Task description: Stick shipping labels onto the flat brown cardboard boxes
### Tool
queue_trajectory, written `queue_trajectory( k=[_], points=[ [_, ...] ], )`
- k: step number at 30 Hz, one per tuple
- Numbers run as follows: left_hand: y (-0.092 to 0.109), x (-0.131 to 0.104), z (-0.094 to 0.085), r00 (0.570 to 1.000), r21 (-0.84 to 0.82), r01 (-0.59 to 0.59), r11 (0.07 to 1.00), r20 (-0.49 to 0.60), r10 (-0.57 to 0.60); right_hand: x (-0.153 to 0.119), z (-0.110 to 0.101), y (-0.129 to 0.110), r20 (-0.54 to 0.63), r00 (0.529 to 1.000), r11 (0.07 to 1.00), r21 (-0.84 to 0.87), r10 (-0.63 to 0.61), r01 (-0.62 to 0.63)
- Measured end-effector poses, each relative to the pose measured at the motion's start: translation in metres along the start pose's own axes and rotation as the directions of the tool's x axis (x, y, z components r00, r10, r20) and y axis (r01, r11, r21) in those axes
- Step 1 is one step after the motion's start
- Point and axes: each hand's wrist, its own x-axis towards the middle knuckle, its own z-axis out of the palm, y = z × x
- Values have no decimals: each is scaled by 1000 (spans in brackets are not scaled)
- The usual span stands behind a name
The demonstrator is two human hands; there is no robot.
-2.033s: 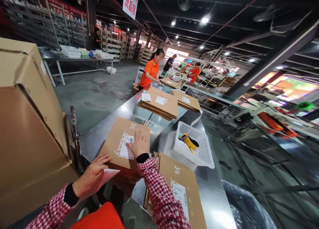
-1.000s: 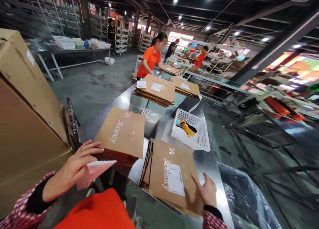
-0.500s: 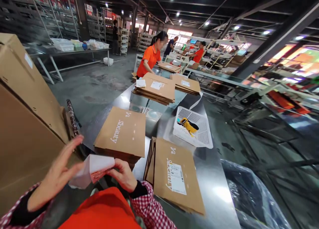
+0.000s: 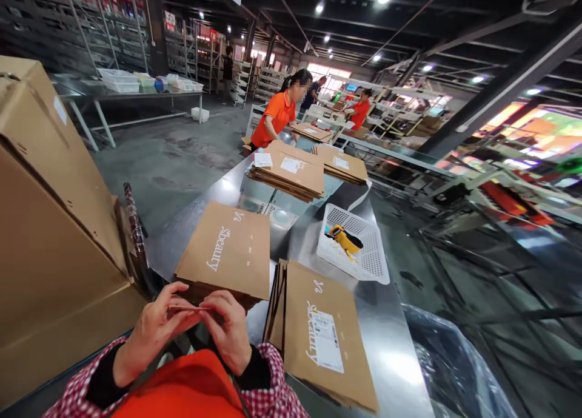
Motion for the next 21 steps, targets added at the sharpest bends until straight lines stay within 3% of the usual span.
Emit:
queue_trajectory(
  k=[5,7,9,10,12,13,14,15,18,21],
  points=[
    [-13,10,-2,999,119,-31,992,-35,35,-5,15,7,-115,990,992,-103,-81,69],
    [-23,13,-7,990,209,-139,968,44,133,-4,15,11,-138,988,994,-93,-66,53],
    [-35,13,-15,957,305,-281,910,156,243,5,3,14,-245,969,996,-83,-2,-19],
    [-43,13,-20,937,365,-341,866,202,283,14,-7,16,-349,937,995,-76,34,-65],
    [-57,12,-30,906,496,-422,759,254,338,38,-33,22,-575,814,991,-38,85,-130],
    [-64,11,-34,895,552,-446,705,262,361,52,-46,26,-649,755,990,-13,100,-142],
    [-71,12,-37,885,591,-462,661,264,383,67,-58,32,-673,731,990,13,114,-142],
    [-76,13,-39,875,614,-476,629,264,405,81,-68,39,-651,748,989,36,129,-140],
    [-84,23,-36,846,626,-514,586,259,466,112,-76,65,-382,897,974,48,223,-222],
    [-84,37,-24,827,635,-530,562,241,508,125,-64,88,-165,938,932,-152,303,-328]
  ],
)
